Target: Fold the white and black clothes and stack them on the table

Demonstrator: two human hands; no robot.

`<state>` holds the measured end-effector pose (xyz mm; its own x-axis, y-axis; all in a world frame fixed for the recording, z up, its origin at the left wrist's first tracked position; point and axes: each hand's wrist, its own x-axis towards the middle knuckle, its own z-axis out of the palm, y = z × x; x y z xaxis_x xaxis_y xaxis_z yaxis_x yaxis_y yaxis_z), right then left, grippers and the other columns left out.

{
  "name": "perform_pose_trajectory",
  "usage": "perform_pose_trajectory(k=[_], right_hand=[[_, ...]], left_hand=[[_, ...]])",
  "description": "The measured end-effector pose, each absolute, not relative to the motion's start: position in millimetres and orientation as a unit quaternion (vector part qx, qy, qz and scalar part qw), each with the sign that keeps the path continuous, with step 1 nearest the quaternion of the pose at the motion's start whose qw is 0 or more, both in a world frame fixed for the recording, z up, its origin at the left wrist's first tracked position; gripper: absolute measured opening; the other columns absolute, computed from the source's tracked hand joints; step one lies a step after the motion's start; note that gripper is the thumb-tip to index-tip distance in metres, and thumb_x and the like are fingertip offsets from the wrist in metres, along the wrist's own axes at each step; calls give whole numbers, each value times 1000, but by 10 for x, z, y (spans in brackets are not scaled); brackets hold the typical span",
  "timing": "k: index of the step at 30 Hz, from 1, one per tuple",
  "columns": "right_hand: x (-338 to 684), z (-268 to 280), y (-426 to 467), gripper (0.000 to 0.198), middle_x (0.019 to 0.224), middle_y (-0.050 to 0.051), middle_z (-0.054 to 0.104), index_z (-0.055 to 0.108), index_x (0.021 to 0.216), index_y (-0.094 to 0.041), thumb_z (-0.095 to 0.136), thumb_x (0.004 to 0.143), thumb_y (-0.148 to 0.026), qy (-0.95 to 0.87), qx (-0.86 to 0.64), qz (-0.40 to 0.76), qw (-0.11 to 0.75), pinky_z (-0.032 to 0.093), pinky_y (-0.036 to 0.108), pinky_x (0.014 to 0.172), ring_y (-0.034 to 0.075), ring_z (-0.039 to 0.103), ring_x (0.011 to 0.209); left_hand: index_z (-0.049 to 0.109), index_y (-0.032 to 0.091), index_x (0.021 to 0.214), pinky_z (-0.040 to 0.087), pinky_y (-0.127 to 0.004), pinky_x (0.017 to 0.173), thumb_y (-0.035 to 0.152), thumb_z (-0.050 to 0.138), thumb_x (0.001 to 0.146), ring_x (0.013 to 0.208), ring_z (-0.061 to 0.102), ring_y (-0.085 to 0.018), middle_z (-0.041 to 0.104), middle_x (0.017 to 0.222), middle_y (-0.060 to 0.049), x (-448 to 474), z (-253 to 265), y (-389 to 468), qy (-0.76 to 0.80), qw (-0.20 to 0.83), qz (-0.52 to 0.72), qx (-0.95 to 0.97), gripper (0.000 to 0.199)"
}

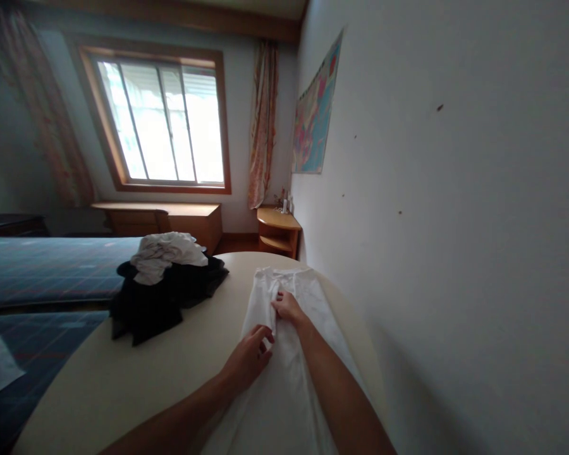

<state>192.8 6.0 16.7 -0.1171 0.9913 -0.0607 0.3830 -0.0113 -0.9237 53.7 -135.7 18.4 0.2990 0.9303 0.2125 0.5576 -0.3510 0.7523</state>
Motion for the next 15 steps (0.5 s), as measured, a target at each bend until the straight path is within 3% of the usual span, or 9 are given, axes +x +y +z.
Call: perform_pose_trajectory(k=[5, 9, 12, 15], right_hand=[[1931, 88, 113, 40, 104, 10, 73, 59, 121, -15, 58, 81, -16, -614, -580, 411, 344, 56, 25, 62, 19, 71, 81], [1950, 71, 191, 59, 109, 10, 72, 49, 137, -15, 59, 79, -16, -641, -588, 355, 342, 57, 29, 76, 21, 70, 91], [1952, 76, 250, 58, 116, 9, 71, 54, 135, -16, 61, 77, -17, -676, -579, 312, 333, 52, 32, 92, 22, 67, 103], [1943, 88, 312, 50, 122, 10, 68, 64, 125, -14, 61, 74, -15, -707, -570, 275, 317, 46, 34, 102, 25, 63, 114]], left_hand=[[55, 23, 103, 47, -24, 82, 7, 53, 77, 76, 61, -11, 59, 116, 0, 544, 126, -1340, 516, 241, 285, 770, 30], [56, 25, 110, 47, -26, 84, 11, 52, 81, 89, 65, -17, 63, 118, -1, 561, 208, -1374, 555, 205, 237, 771, 32], [57, 25, 112, 48, -30, 83, 18, 53, 84, 98, 66, -22, 66, 115, -3, 554, 284, -1417, 582, 175, 198, 769, 30], [59, 25, 108, 48, -29, 81, 17, 52, 86, 95, 67, -21, 70, 107, -1, 534, 332, -1421, 581, 178, 197, 770, 25]])
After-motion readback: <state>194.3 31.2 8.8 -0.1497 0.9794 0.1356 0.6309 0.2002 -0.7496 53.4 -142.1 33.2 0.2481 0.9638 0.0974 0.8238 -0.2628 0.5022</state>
